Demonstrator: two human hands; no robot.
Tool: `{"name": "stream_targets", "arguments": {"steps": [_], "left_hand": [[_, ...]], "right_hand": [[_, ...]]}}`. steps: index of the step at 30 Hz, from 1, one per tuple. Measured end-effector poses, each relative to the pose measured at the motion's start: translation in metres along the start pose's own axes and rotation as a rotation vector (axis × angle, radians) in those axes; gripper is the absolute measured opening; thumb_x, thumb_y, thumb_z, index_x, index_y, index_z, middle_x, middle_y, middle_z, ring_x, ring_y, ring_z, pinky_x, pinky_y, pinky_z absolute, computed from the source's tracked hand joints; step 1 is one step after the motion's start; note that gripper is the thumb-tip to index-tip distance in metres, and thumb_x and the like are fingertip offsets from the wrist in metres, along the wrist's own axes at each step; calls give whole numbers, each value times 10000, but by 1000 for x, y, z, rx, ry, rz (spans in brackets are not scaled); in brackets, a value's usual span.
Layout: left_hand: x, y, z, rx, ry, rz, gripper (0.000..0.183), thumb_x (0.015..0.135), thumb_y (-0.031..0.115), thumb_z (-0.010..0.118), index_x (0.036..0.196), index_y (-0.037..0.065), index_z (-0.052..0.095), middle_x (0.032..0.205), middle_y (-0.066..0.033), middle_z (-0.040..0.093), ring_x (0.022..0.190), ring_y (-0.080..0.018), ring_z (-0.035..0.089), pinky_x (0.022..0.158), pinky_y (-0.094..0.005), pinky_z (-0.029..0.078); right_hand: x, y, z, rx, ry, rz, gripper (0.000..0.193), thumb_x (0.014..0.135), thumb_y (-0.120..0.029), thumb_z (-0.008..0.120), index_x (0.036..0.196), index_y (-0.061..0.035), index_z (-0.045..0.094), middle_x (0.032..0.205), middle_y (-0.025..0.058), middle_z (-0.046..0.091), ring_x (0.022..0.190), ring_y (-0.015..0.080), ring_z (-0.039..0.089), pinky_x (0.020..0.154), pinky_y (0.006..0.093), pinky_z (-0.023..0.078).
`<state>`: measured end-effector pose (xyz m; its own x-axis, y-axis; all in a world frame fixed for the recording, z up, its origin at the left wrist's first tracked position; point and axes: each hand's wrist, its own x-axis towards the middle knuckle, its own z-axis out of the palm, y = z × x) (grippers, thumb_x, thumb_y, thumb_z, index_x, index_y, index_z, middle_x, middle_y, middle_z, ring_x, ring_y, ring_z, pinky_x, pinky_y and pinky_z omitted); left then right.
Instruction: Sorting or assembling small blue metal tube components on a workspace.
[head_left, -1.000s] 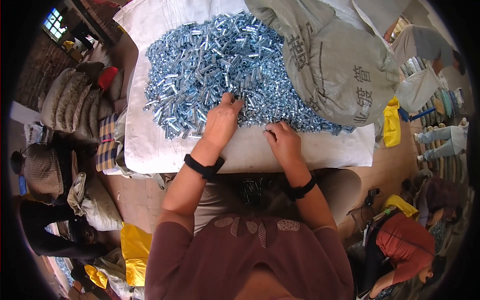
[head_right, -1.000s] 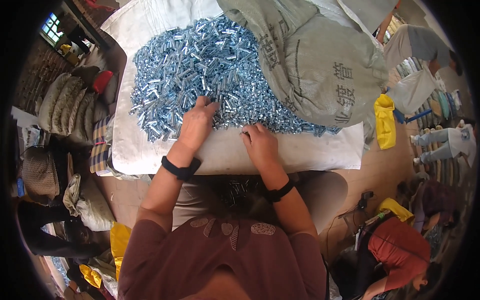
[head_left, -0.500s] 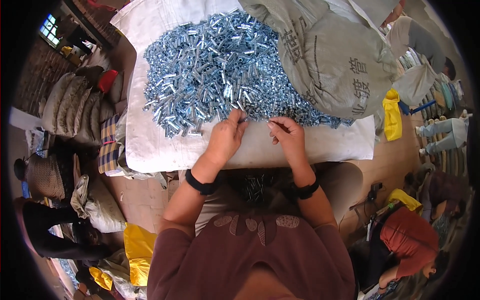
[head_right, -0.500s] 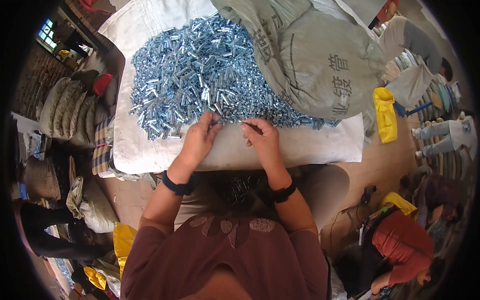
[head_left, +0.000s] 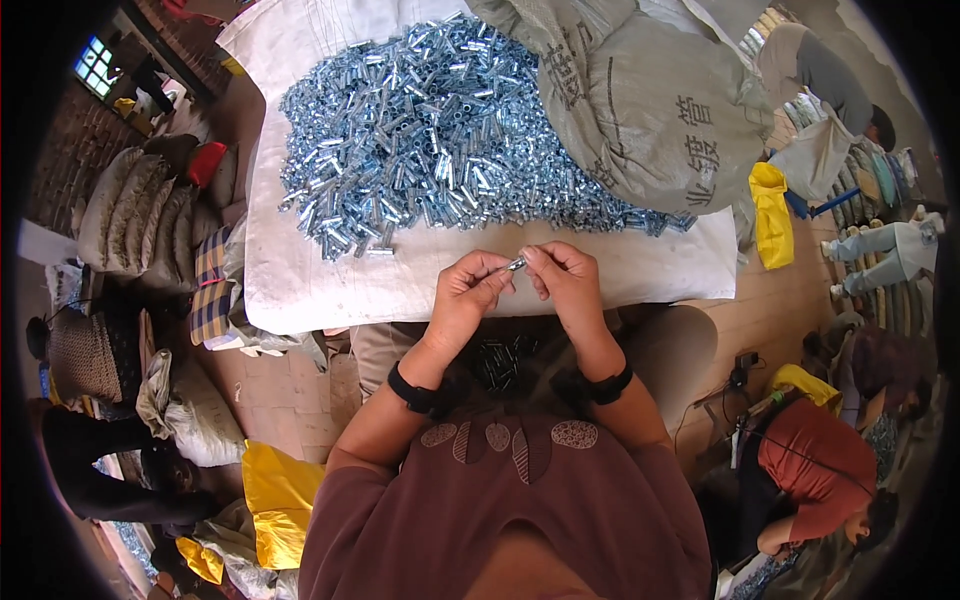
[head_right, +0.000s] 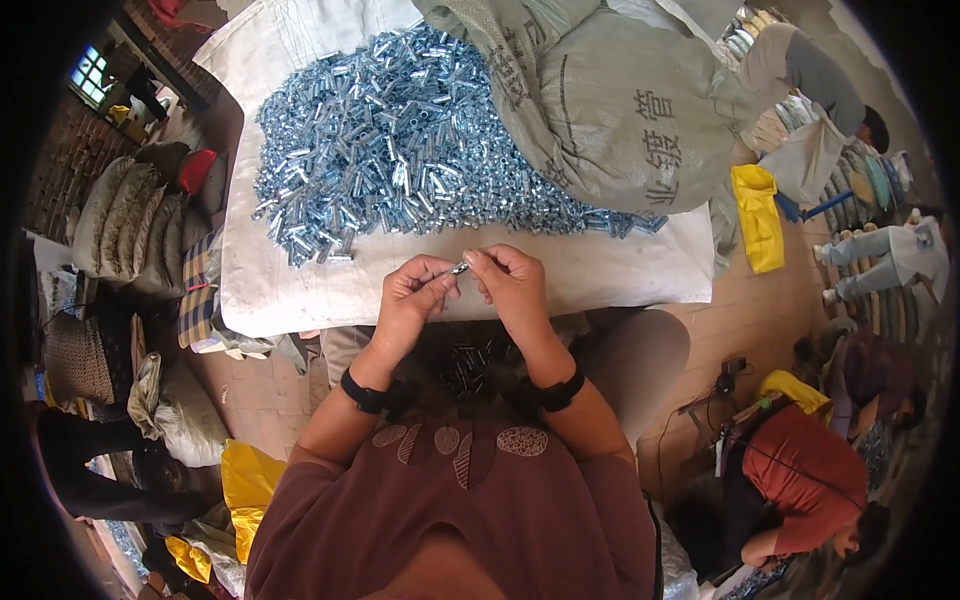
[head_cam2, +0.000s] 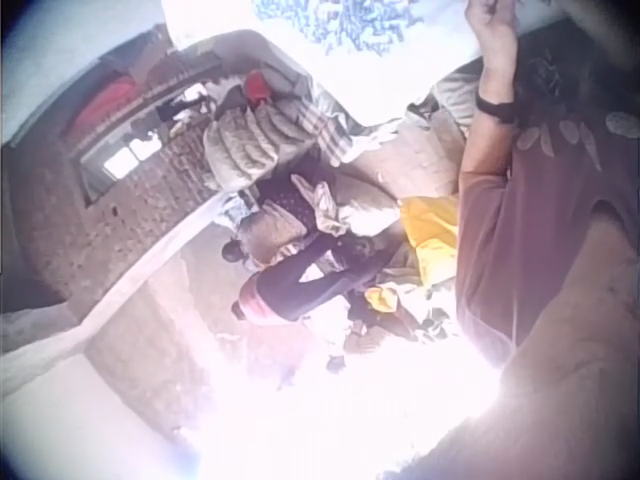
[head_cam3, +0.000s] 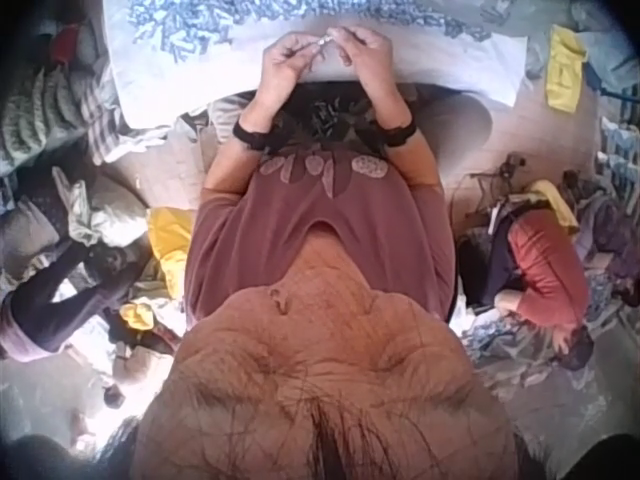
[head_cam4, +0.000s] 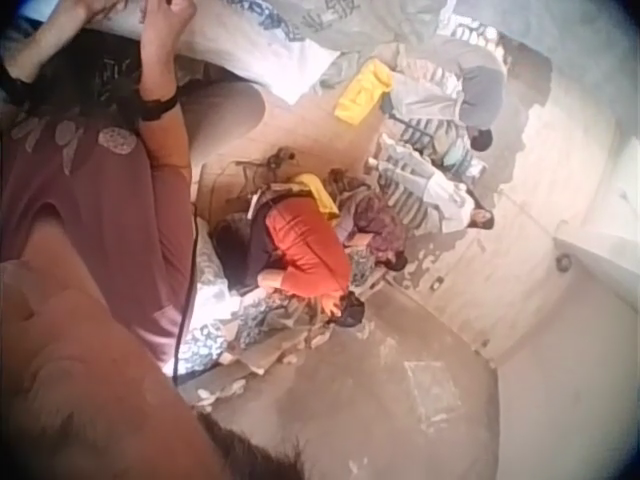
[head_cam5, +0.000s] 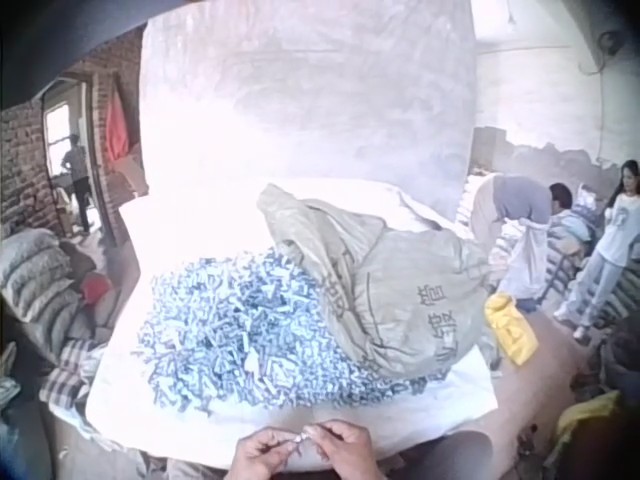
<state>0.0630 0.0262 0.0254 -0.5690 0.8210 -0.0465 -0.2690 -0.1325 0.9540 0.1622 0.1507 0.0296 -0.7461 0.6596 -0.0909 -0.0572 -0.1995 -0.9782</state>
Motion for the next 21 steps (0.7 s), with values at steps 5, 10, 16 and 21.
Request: {"name": "stream_targets", "arguments": {"steps": [5,10,16,21], "left_hand": [[-1,-5,-4,-55,5,-49,97,882,51,579,959,1,612,710,-17,599,491,-20,377,430,-171,271],[-4,-9,-6,-57,34,-79,90,881,50,580,945,-2,616,701,-23,596,487,-27,385,425,-171,278],[-2,-19,-11,-27,99,-75,81,882,49,577,932,-1,617,688,-23,594,486,-24,390,425,-167,284],[5,-24,-14,23,160,-107,81,884,75,583,908,10,625,670,-9,589,488,-12,390,425,-169,283]], "right_hand": [[-6,1,5,-431,106,-274,159,832,-147,667,821,9,639,652,62,580,542,130,517,503,278,415],[-18,0,14,-702,107,-519,123,836,-124,638,846,-2,638,749,142,595,648,305,580,574,354,454],[-11,20,20,-738,145,-600,115,851,-112,609,891,-7,633,755,138,599,671,309,594,589,377,467],[1,35,18,-840,99,-645,121,845,-136,610,881,-23,636,755,129,601,678,307,597,589,381,476]]}}
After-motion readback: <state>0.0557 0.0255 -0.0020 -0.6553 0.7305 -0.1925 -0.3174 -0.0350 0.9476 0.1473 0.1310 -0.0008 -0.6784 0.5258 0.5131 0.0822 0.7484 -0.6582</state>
